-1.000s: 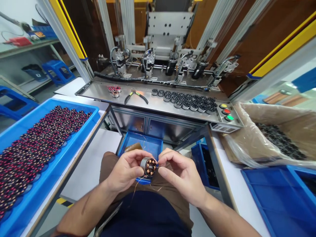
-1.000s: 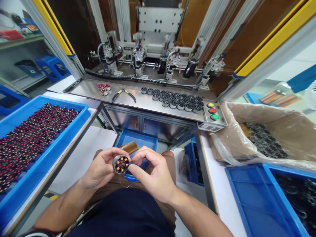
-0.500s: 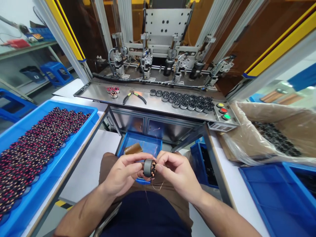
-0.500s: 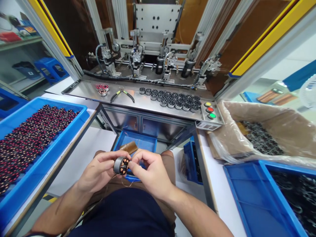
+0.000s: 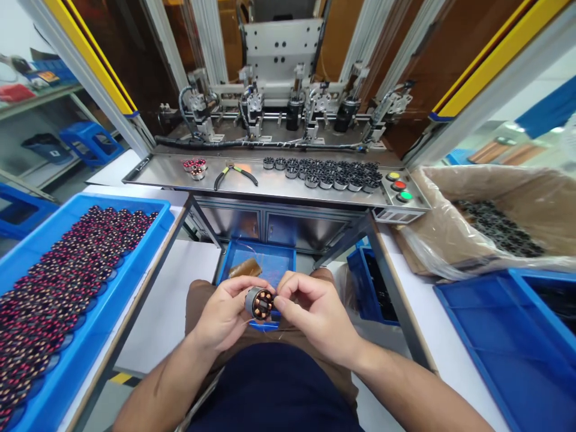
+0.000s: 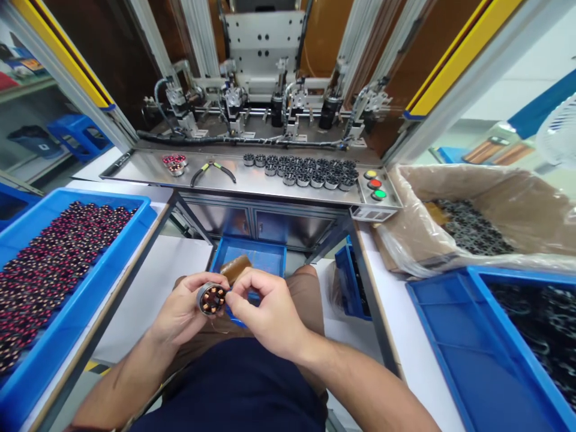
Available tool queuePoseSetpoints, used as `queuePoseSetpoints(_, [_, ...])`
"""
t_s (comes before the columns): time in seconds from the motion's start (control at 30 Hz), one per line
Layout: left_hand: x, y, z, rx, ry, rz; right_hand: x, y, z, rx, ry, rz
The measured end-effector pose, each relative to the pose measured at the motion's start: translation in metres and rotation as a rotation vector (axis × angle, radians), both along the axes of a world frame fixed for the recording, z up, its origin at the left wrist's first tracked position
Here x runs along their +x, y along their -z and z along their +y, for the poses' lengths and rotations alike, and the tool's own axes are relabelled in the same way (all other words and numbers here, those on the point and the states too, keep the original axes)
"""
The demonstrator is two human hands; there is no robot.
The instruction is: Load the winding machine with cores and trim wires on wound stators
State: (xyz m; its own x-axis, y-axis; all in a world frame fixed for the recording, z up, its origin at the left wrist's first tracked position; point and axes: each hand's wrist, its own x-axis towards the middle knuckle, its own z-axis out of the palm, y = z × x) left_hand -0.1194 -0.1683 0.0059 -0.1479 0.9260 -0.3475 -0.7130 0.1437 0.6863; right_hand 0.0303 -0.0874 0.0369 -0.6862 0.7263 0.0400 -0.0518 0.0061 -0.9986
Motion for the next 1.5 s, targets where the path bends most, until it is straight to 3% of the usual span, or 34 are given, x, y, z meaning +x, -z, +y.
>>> queuePoseSetpoints(0.17, [-0.003,-0.002,0.000,0.064,0.010,-0.024,0.002,0.001,0.002,0.086,0.048,0.030])
queuePoseSetpoints(0.3, [-0.011,-0.007,0.000,0.199,0.149,-0.045,0.003,0.001,0.006,0.123,0.061,0.028])
queuePoseSetpoints(0.4, [-0.013,-0.008,0.000,0.248,0.211,0.063,0.003,0.000,0.009,0.153,0.046,0.020])
queuePoseSetpoints(0.83, [-0.007,0.001,-0.002,0.271,0.085,0.400,0.005,0.001,0.012,0.187,0.064,0.043])
queuePoseSetpoints(0.97, [-0.006,0.000,-0.003,0.267,0.056,0.398,0.003,0.004,0.014,0.160,0.081,0.039])
queuePoseSetpoints(1.2, [-0.004,-0.008,-0.001,0.305,-0.138,0.513,0.009,0.013,0.003,0.170,0.143,0.163])
queuePoseSetpoints(1.5, [-0.001,-0.011,-0.002,0.330,-0.180,0.547,0.001,0.017,-0.014,0.231,0.161,0.118])
